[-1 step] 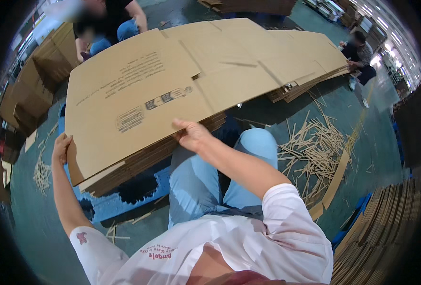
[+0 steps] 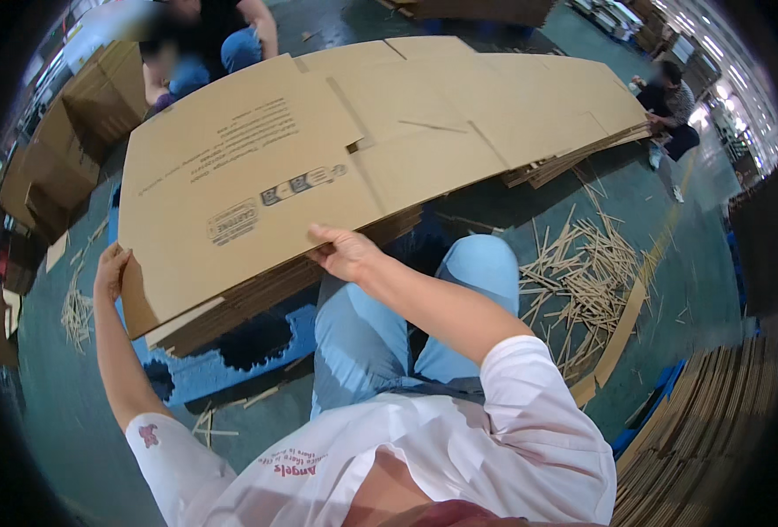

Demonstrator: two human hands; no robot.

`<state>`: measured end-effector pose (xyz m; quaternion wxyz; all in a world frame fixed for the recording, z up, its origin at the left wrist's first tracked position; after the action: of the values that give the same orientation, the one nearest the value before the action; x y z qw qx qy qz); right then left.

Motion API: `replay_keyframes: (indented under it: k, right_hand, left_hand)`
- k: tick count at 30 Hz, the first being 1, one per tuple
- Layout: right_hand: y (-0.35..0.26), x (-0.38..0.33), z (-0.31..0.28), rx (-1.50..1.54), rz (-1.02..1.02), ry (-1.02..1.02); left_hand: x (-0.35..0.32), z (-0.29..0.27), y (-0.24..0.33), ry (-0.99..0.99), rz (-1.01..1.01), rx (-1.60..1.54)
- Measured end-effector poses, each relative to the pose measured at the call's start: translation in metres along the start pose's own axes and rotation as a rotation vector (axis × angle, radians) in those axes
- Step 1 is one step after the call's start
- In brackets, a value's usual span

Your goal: The person sits on the floor and repeatedly picks up flat cardboard pieces, aligns them, and stacks them into a growing pile. The person handles the cardboard by hand without using tools.

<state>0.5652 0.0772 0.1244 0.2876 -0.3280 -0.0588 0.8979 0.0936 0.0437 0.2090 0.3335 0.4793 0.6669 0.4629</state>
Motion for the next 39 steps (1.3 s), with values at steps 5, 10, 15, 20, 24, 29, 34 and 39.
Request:
replay_keyframes:
  k: [5,10,15,20,24,29,34,39]
  right_hand:
    - [0.114,0.074,-0.015,-0.351,0.611,-0.092]
    - [-0.008,0.015,-0.026,-0.959,0.396,0.063]
    - [-0.282,-0.068,-0.200,-0.727,-0.331,1.332]
    - [-0.286,-0.047,-0.270,-0.077,-0.293,0.853]
    - [-0.319,-0.075,-0.304,0.169,-0.547,0.914]
    - [-0.356,-0.112,-0.210,-0.071,-0.763,0.402]
    - [-0.350,-0.138,-0.157,-0.268,-0.927,0.368]
    - [-0.339,-0.147,-0.126,-0.372,-0.964,0.381]
  left_hand:
    - [0.037,-0.062,-0.119,-0.035,-0.115,1.106]
    - [0.020,0.196,-0.039,-0.346,0.187,0.966]
    - [0.053,0.406,0.065,-0.377,0.671,0.512]
    - [0.078,0.503,0.073,-0.252,0.648,0.838]
    - [-0.052,0.581,0.106,-0.824,1.064,0.493]
    - [-0.101,0.489,0.141,-1.066,0.582,-0.218]
    - [-0.085,0.366,0.118,-0.394,0.728,0.395]
    - [-0.103,0.322,0.060,-0.418,0.690,0.718]
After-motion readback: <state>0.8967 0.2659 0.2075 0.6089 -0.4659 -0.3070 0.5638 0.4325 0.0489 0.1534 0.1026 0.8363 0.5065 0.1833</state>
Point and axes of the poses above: each hand's wrist, its own x-axis towards the middle knuckle, its own z-axis out of the palm, y = z × x, the point moved 10 cm from there along x, towards the middle knuckle, and after that the axes turned 13 degrees about z, right-handed, at the moved point
